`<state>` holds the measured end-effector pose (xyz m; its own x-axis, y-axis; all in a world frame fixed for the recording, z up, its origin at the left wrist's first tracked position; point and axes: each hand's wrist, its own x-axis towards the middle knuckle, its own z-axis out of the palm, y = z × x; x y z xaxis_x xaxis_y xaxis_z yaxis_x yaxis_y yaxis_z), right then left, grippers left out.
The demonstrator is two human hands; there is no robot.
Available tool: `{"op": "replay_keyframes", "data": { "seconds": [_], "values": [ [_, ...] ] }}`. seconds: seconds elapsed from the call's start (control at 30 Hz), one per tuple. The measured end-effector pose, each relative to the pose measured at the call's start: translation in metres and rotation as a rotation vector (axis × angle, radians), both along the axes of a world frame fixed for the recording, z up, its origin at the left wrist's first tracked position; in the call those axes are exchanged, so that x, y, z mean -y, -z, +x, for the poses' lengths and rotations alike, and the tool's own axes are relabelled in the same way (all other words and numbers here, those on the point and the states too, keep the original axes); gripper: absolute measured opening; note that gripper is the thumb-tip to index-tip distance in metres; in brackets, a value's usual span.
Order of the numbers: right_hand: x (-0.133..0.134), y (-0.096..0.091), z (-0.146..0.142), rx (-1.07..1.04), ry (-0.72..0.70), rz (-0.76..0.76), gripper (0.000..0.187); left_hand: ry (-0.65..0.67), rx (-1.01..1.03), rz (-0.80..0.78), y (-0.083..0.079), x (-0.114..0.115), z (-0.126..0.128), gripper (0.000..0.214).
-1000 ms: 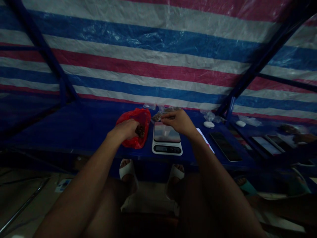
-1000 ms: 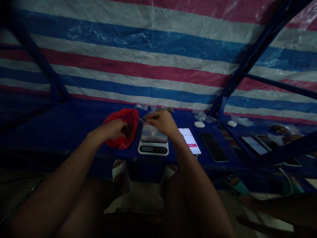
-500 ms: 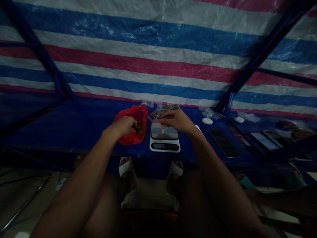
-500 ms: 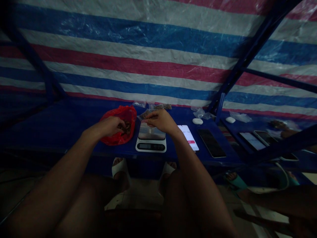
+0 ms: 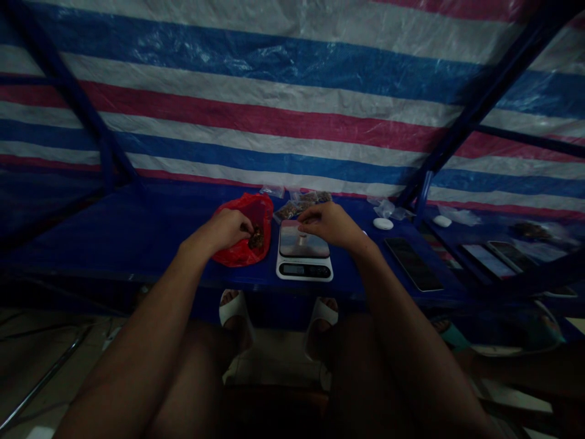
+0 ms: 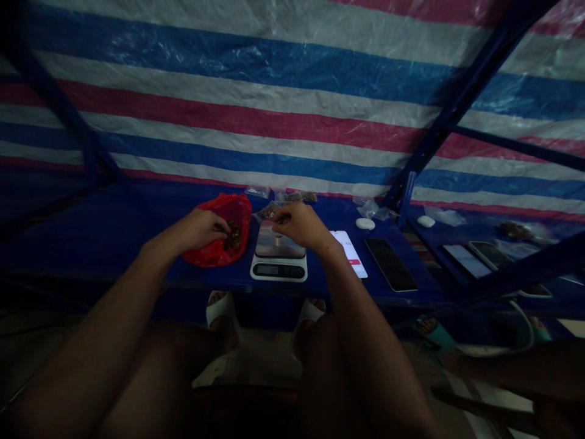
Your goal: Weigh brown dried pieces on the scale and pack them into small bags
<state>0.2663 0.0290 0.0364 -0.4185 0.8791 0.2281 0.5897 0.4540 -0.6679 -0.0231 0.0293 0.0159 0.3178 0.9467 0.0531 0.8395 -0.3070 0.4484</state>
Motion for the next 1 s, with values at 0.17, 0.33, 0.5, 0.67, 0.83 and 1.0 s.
{"op": "replay_keyframes", "data": {
  "seconds": [0.17,0.33,0.5,0.67,0.83,1.0],
  "values": [
    [0.001,-0.001,0.0,0.02,-0.004,-0.015,0.015,0.03,0.018,0.02,-0.009,0.003,0.008,0.019],
    [0.002,-0.002,0.001,0.028,0.01,-0.025,0.019,0.032,0.085,0.108,-0.02,0.01,0.026,0.022],
    [-0.001,-0.004,0.003,-0.114,0.081,0.036,0.015,0.03,0.218,0.122,-0.029,0.011,0.057,0.023],
    [-0.008,0.001,0.01,-0.171,0.199,0.107,0.015,0.22,0.325,0.09,-0.027,0.003,0.089,0.022],
    [-0.012,0.006,0.019,-0.199,0.226,0.11,0.013,0.332,0.226,0.076,-0.028,0.001,0.107,0.022],
    [-0.012,0.006,0.023,-0.203,0.229,0.116,0.014,0.322,0.164,0.071,-0.027,-0.002,0.11,0.02]
  ]
}}
